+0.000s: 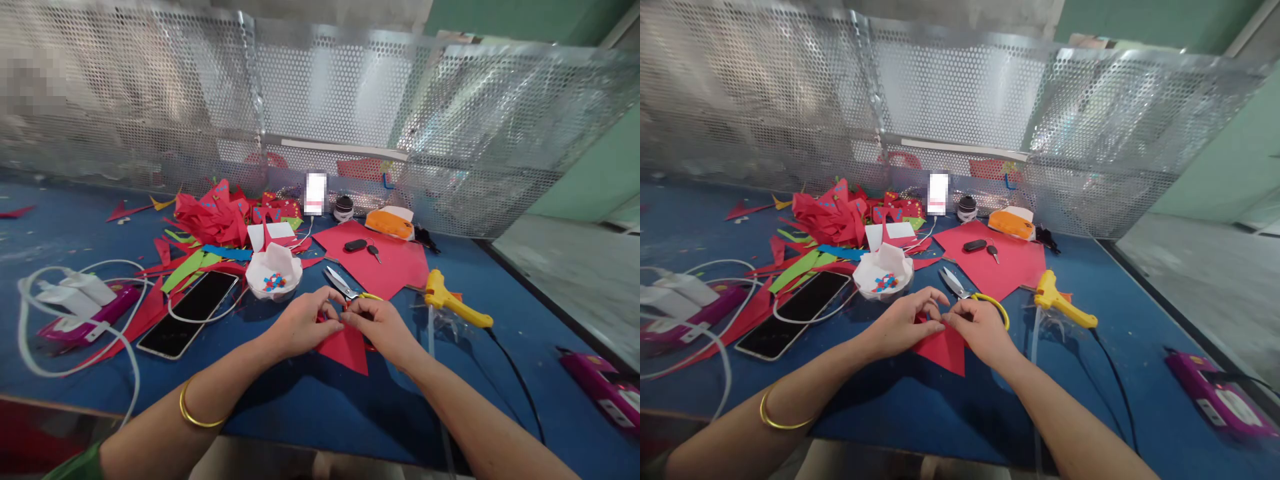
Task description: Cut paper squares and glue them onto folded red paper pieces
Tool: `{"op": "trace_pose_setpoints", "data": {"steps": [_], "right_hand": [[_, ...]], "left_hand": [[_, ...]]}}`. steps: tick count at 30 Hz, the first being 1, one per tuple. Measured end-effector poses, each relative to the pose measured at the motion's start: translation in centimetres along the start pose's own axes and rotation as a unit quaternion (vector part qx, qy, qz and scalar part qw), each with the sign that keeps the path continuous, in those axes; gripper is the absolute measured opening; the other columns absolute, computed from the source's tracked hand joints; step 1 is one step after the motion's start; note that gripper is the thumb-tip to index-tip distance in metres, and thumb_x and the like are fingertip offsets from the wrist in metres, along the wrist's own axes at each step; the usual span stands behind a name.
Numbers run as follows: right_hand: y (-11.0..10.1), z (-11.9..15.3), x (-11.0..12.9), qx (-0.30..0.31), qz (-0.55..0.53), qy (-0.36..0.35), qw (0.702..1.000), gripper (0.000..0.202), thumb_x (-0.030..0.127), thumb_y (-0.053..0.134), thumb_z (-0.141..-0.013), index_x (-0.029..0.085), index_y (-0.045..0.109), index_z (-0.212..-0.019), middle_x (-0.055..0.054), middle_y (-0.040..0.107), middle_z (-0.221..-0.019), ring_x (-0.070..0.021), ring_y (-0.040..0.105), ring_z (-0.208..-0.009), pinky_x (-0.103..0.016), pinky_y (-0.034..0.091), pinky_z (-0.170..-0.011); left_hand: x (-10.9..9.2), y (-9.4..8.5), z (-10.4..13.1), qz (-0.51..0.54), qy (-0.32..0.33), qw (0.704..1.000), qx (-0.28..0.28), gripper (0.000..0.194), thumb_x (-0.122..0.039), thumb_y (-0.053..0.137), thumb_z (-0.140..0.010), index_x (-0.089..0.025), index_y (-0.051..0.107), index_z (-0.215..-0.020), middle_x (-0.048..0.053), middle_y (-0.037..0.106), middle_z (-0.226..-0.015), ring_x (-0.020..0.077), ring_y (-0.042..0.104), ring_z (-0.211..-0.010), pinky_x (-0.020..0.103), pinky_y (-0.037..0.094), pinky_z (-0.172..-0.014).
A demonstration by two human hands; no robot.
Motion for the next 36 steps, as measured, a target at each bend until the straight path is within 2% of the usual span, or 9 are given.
{"op": "trace_pose_setpoints", "data": {"steps": [3,9,11,13,16,19,24,30,36], "right_hand": [[-0.2,0.1,0.0,-0.022,-0.005,0.007,1.0,0.029,0.046,0.067,-0.076,0.021,0.06,-0.063,0.002,0.052,-0.059,-0.0124,0.042,-0.054,-0.027,0.035,-0.053],[-0.4,0.2,0.0,0.003,0.014,0.02,1.0,0.027,0.046,0.067,-0.075,0.021,0.065,-0.066,0.004,0.05,-0.054,-0.0104,0.038,-0.05,-0.026,0.032,-0.049],[-0.7,0.2,-0.1,-0.014,0.01,0.033,0.999,0.03,0.048,0.068,-0.074,0.02,0.064,-0.065,0.005,0.05,-0.054,-0.0098,0.039,-0.05,-0.025,0.031,-0.05],[-0.9,0.2,-0.4,-0.026,-0.019,0.056,0.998,0.034,0.052,0.069,-0.073,0.02,0.063,-0.064,0.005,0.048,-0.052,-0.0091,0.037,-0.049,-0.025,0.029,-0.049],[-0.8,0.3,-0.7,-0.026,-0.088,0.093,0.991,0.037,0.055,0.073,-0.067,0.02,0.062,-0.064,0.006,0.048,-0.05,-0.0086,0.037,-0.047,-0.025,0.027,-0.047],[-0.6,0.3,-0.9,-0.025,-0.143,0.116,0.983,0.038,0.055,0.076,-0.064,0.02,0.063,-0.064,0.006,0.05,-0.05,-0.0087,0.039,-0.046,-0.025,0.028,-0.046],[-0.7,0.2,-0.8,-0.041,-0.151,0.101,0.982,0.038,0.056,0.076,-0.065,0.02,0.062,-0.061,0.007,0.047,-0.047,-0.008,0.038,-0.044,-0.025,0.029,-0.046],[-0.8,0.2,-1.0,-0.05,-0.154,0.093,0.983,0.036,0.053,0.075,-0.068,0.02,0.062,-0.06,0.007,0.046,-0.047,-0.0074,0.037,-0.043,-0.025,0.029,-0.045],[-0.6,0.3,-0.8,-0.051,-0.143,0.089,0.984,0.039,0.055,0.074,-0.068,0.021,0.059,-0.057,0.007,0.045,-0.047,-0.0077,0.037,-0.042,-0.025,0.029,-0.045]], "left_hand": [[0.4,0.0,-0.1,0.017,0.002,1.0,-0.008,0.024,-0.02,0.061,-0.078,-0.021,0.056,-0.101,-0.003,0.069,-0.073,0.0152,0.061,-0.07,0.028,0.046,-0.07],[1.4,0.1,-0.3,0.066,-0.024,0.997,-0.006,0.024,-0.021,0.064,-0.077,-0.019,0.059,-0.101,-0.002,0.07,-0.072,0.0151,0.065,-0.068,0.028,0.049,-0.069],[0.9,-0.2,-0.3,0.035,0.004,0.999,-0.022,0.023,-0.024,0.067,-0.078,-0.018,0.063,-0.099,0.003,0.074,-0.084,0.0177,0.068,-0.08,0.032,0.051,-0.077],[0.1,-0.6,-0.3,-0.023,0.067,0.996,-0.054,0.025,-0.027,0.076,-0.073,-0.018,0.067,-0.095,0.008,0.074,-0.1,0.0218,0.067,-0.097,0.037,0.05,-0.089],[-0.5,-0.7,-0.1,-0.075,0.127,0.986,-0.076,0.019,-0.025,0.081,-0.068,-0.02,0.071,-0.084,0.009,0.073,-0.107,0.0244,0.063,-0.11,0.04,0.047,-0.099],[0.0,-0.4,-0.1,-0.07,0.089,0.991,-0.071,0.006,-0.025,0.074,-0.076,-0.021,0.073,-0.08,0.01,0.071,-0.118,0.023,0.065,-0.11,0.039,0.048,-0.099],[0.3,-0.3,0.0,-0.044,0.046,0.995,-0.077,0.01,-0.028,0.068,-0.082,-0.021,0.075,-0.081,0.011,0.065,-0.132,0.024,0.064,-0.118,0.041,0.045,-0.104],[0.3,-0.3,-0.2,0.007,0.009,0.999,-0.052,0.01,-0.02,0.064,-0.079,-0.02,0.074,-0.079,0.009,0.07,-0.124,0.0231,0.064,-0.115,0.04,0.046,-0.103],[0.2,-0.2,-0.2,0.003,0.017,0.997,-0.069,0.01,-0.02,0.062,-0.079,-0.019,0.071,-0.074,0.009,0.074,-0.11,0.0217,0.068,-0.103,0.039,0.05,-0.096]]}}
Point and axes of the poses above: each hand's wrist, its own z-axis away from the middle knuckle, its own y-axis out of the palm, x = y × z, the point moved 5 cm from there along -z, towards the middle knuckle
